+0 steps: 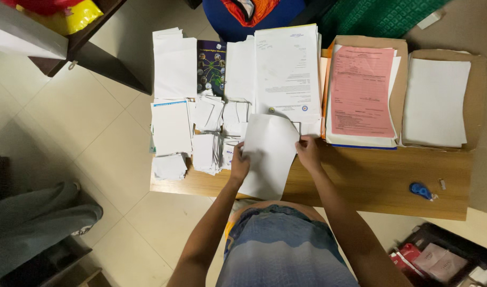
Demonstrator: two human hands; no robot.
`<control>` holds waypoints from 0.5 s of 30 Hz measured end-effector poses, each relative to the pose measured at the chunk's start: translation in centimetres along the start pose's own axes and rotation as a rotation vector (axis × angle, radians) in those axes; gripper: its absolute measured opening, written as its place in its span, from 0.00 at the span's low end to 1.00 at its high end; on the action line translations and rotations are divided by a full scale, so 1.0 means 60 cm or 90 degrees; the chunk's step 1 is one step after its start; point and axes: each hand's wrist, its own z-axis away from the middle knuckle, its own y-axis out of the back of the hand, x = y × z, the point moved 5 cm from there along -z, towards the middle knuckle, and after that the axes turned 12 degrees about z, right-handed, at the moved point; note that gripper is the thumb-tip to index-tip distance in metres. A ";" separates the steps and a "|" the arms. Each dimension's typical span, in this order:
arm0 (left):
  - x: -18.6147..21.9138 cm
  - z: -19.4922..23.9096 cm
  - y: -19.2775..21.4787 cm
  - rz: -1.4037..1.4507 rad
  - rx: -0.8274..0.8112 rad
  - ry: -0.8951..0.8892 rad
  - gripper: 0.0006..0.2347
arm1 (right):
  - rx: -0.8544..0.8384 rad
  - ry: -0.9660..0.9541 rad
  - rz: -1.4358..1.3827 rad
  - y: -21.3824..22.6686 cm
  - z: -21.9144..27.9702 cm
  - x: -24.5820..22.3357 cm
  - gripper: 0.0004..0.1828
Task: The person sorts various stacks of papers and envelopes on a table, picking up individual sheets and documents, checking them, and placing them into different piles or cardboard boxes.
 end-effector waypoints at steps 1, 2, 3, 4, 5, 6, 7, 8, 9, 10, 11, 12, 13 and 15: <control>0.001 0.002 -0.003 0.001 0.000 0.000 0.25 | 0.000 0.000 0.001 0.002 -0.001 0.000 0.21; -0.003 0.010 -0.002 0.023 0.017 0.048 0.25 | -0.067 -0.023 -0.030 -0.004 0.000 0.002 0.19; -0.005 0.016 -0.001 0.046 0.033 0.096 0.25 | -0.134 -0.046 -0.062 -0.008 0.002 0.003 0.17; 0.010 0.021 -0.002 0.046 0.034 0.096 0.25 | -0.135 -0.045 -0.062 -0.001 0.004 0.002 0.17; 0.031 0.024 -0.003 -0.005 0.046 0.081 0.23 | -0.162 -0.076 -0.144 0.004 0.010 0.007 0.15; 0.054 0.030 -0.004 -0.056 0.056 0.068 0.22 | -0.187 -0.110 -0.227 0.013 0.019 0.010 0.13; 0.078 0.037 -0.007 -0.057 0.054 0.070 0.22 | -0.186 -0.112 -0.228 0.034 0.029 0.001 0.13; 0.103 0.044 -0.012 -0.034 0.049 0.080 0.21 | -0.178 -0.038 -0.267 0.062 0.036 -0.020 0.11; 0.129 0.052 -0.017 -0.010 0.044 0.091 0.20 | -0.171 0.036 -0.305 0.091 0.044 -0.044 0.09; 0.158 0.061 -0.023 -0.010 0.042 0.092 0.20 | -0.169 0.034 -0.304 0.120 0.053 -0.063 0.09; 0.189 0.070 -0.034 0.030 -0.009 0.063 0.19 | -0.155 0.055 -0.364 0.154 0.062 -0.089 0.09; 0.216 0.075 -0.044 0.070 -0.059 0.035 0.19 | -0.140 0.076 -0.424 0.186 0.070 -0.116 0.08; 0.233 0.076 -0.050 0.069 -0.060 0.035 0.19 | -0.139 0.075 -0.424 0.216 0.079 -0.142 0.08; 0.259 0.076 -0.066 0.039 -0.120 0.026 0.19 | -0.153 -0.027 -0.541 0.257 0.081 -0.183 0.12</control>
